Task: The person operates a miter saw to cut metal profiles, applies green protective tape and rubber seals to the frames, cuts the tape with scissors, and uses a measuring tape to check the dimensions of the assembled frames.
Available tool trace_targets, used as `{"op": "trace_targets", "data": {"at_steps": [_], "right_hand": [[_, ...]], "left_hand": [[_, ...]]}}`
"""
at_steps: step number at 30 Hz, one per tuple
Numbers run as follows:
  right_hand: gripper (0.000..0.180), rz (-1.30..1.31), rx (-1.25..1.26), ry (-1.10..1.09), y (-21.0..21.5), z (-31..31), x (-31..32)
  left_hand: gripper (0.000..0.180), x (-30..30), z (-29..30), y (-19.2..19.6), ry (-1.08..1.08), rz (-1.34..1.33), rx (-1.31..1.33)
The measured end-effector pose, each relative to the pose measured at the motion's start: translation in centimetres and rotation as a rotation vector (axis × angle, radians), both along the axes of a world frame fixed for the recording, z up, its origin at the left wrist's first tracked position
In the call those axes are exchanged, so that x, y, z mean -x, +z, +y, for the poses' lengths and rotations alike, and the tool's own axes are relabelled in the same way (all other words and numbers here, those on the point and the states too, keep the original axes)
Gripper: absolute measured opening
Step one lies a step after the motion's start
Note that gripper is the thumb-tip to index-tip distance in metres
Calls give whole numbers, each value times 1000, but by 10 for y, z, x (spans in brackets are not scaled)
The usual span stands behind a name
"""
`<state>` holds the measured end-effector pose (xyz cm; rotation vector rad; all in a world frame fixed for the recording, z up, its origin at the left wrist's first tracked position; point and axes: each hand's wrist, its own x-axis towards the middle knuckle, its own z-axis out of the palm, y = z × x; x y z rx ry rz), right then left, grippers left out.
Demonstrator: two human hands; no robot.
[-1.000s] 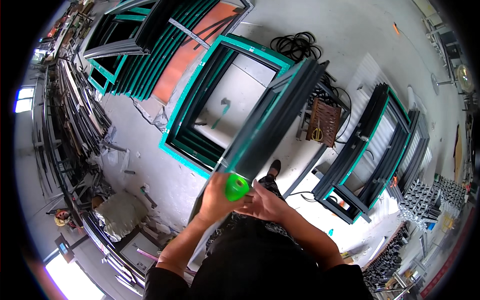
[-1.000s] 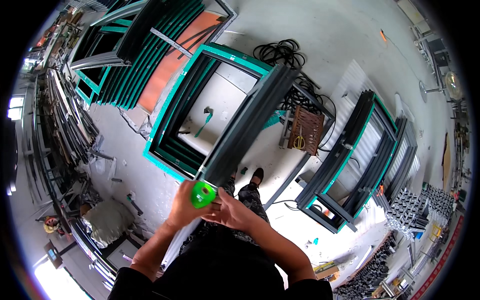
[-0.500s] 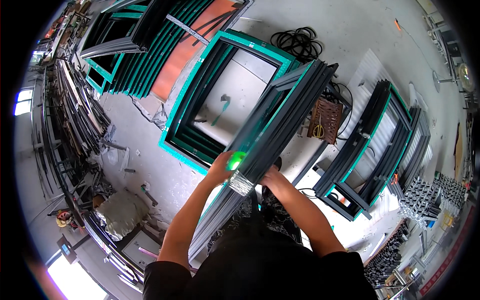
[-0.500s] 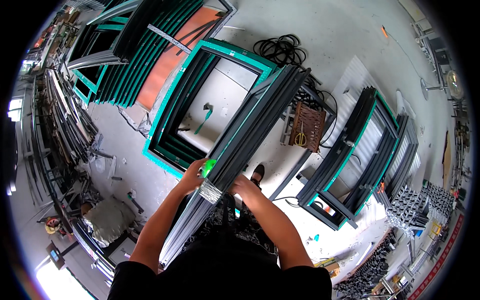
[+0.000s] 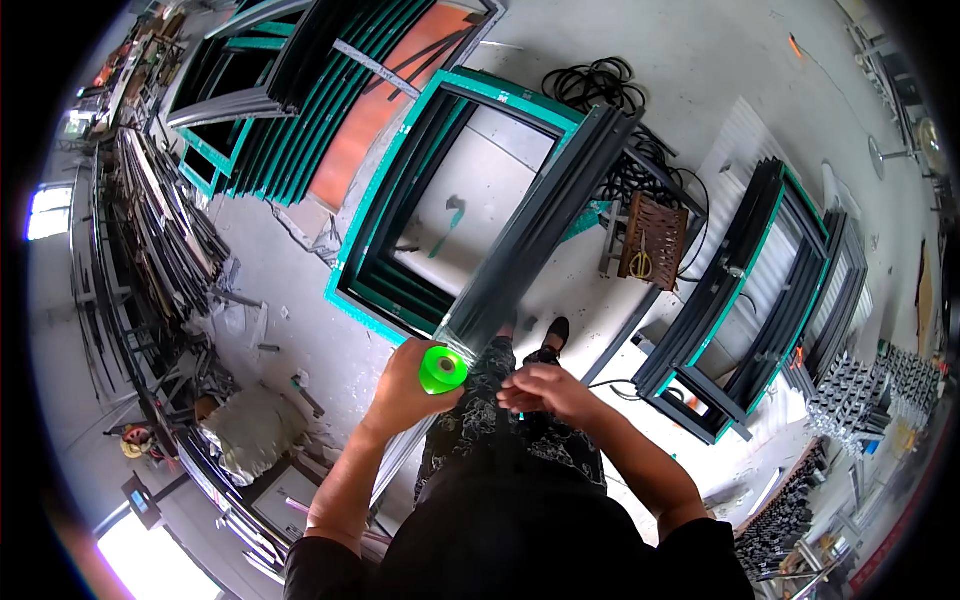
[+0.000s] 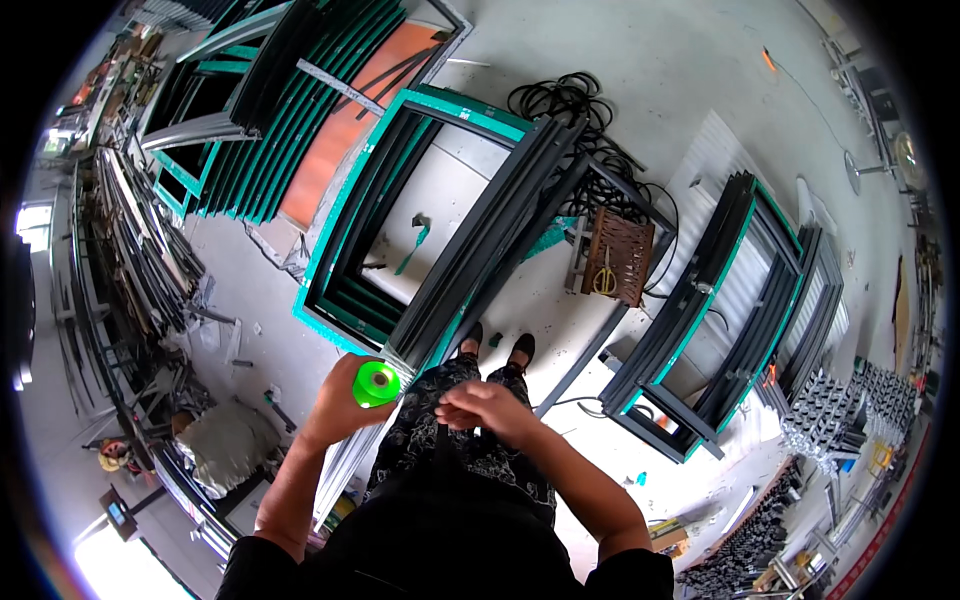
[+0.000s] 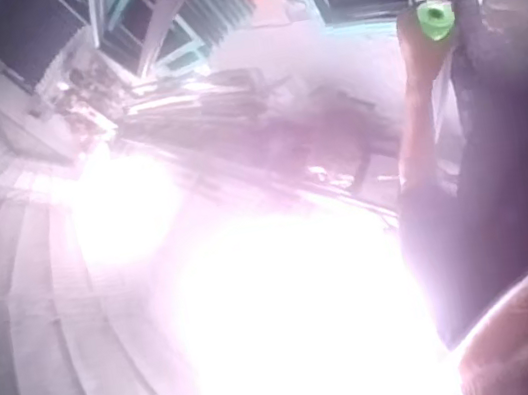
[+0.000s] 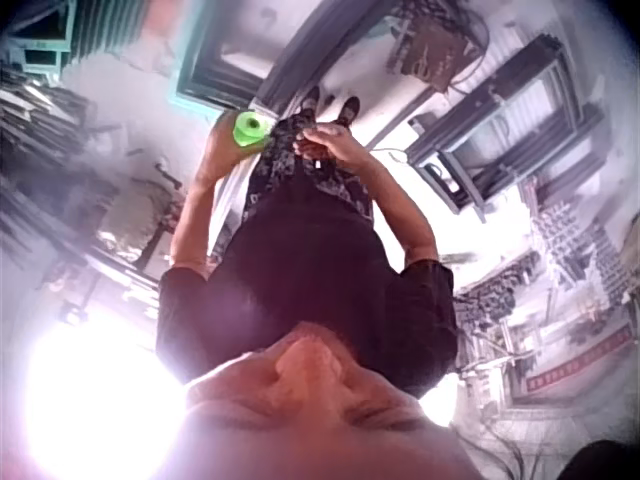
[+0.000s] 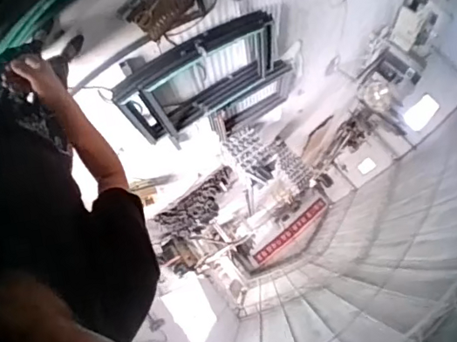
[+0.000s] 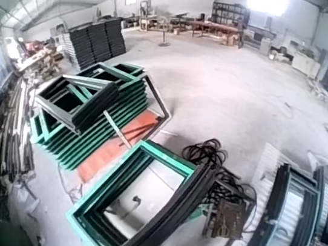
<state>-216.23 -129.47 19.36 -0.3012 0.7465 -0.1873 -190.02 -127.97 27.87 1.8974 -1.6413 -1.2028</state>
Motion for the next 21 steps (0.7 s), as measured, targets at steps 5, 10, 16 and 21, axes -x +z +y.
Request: {"op": "trace_targets", "data": {"at_steps": [5,10,16,21], "right_hand": [[47,-27,63,-154,39,0,-46],[51,156,456,43,13,26,-28],[34,3,329,40,-20,44,1],[40,-206,593,-167,-73,66,-13]], "left_hand": [[62,34,2,11,-194,-184,8],[69,51,13,21,-382,-95,-76],[74,50,12,5,6,16,-297],[120,74,18,-51,-90,-474,-98]]}}
